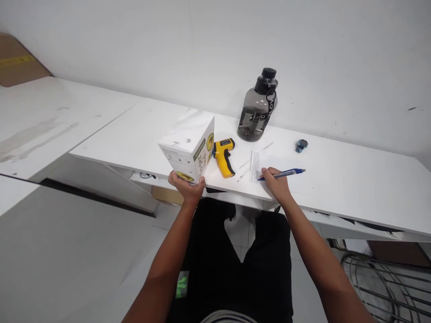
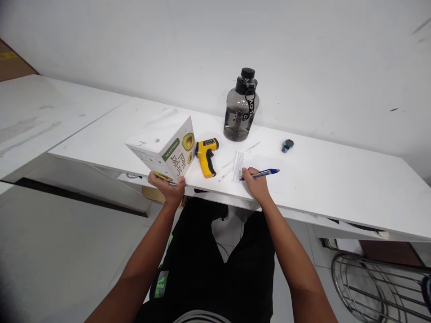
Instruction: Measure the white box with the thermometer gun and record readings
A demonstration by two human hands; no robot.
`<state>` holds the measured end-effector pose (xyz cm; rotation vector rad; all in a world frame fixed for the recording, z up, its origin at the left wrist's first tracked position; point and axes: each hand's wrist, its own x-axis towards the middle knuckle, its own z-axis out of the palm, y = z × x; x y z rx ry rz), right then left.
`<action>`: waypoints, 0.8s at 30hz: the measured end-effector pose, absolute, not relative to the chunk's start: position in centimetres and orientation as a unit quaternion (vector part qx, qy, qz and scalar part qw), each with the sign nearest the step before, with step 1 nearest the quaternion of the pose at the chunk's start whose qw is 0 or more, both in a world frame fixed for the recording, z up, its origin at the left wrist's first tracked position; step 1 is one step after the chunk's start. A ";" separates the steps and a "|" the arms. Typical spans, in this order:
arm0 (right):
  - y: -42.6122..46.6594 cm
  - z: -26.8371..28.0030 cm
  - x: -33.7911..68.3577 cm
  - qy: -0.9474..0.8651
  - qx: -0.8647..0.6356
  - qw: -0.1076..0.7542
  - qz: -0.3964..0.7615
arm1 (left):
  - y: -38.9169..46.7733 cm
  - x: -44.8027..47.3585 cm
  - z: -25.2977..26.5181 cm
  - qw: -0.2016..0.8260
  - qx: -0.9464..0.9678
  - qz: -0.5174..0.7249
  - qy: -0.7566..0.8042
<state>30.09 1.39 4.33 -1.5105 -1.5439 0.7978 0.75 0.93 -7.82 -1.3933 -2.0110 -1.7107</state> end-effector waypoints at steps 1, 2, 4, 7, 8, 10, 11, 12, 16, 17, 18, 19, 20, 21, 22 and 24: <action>1.4 4.3 30.1 -0.612 -0.598 0.409 0.316 | 0.9 0.7 -7.9 0.078 -0.465 -0.572 -0.671; 1.4 4.3 30.1 -0.612 -0.596 0.412 0.316 | 1.0 0.7 -7.9 0.078 -0.465 -0.573 -0.671; 1.4 4.3 30.1 -0.612 -0.591 0.419 0.316 | 1.0 0.7 -7.9 0.083 -0.465 -0.579 -0.665; 1.3 4.4 30.2 -0.610 -0.581 0.431 0.323 | 1.0 0.7 -7.9 0.089 -0.465 -0.580 -0.663; 1.3 4.3 30.2 -0.608 -0.577 0.437 0.327 | 1.0 0.7 -7.9 0.088 -0.464 -0.577 -0.666; 1.2 4.3 30.2 -0.601 -0.566 0.448 0.343 | 1.0 0.7 -8.0 0.086 -0.463 -0.572 -0.671; 1.2 4.3 30.1 -0.597 -0.560 0.452 0.353 | 1.0 0.7 -8.0 0.086 -0.465 -0.572 -0.671; 1.2 4.2 30.1 -0.594 -0.555 0.457 0.362 | 1.0 0.7 -8.0 0.087 -0.467 -0.573 -0.668; 1.2 4.1 30.1 -0.586 -0.551 0.460 0.376 | 1.1 0.7 -8.1 0.098 -0.474 -0.581 -0.655; 1.2 4.1 30.1 -0.585 -0.554 0.459 0.373 | 1.1 0.7 -8.2 0.099 -0.473 -0.580 -0.656; 1.2 4.1 30.1 -0.587 -0.558 0.458 0.367 | 1.1 0.7 -8.2 0.098 -0.470 -0.577 -0.661; 1.2 4.1 30.2 -0.591 -0.561 0.455 0.359 | 1.1 0.7 -8.2 0.095 -0.467 -0.571 -0.668; 1.3 4.1 30.2 -0.596 -0.565 0.451 0.348 | 1.1 0.7 -8.1 0.092 -0.465 -0.566 -0.675; 1.3 4.1 30.3 -0.604 -0.570 0.444 0.337 | 1.1 0.7 -8.1 0.089 -0.463 -0.562 -0.679; 1.3 4.2 30.3 -0.611 -0.575 0.436 0.328 | 1.1 0.6 -8.1 0.087 -0.463 -0.560 -0.682; 1.4 4.3 30.3 -0.620 -0.584 0.421 0.313 | 1.1 0.6 -8.0 0.083 -0.460 -0.557 -0.687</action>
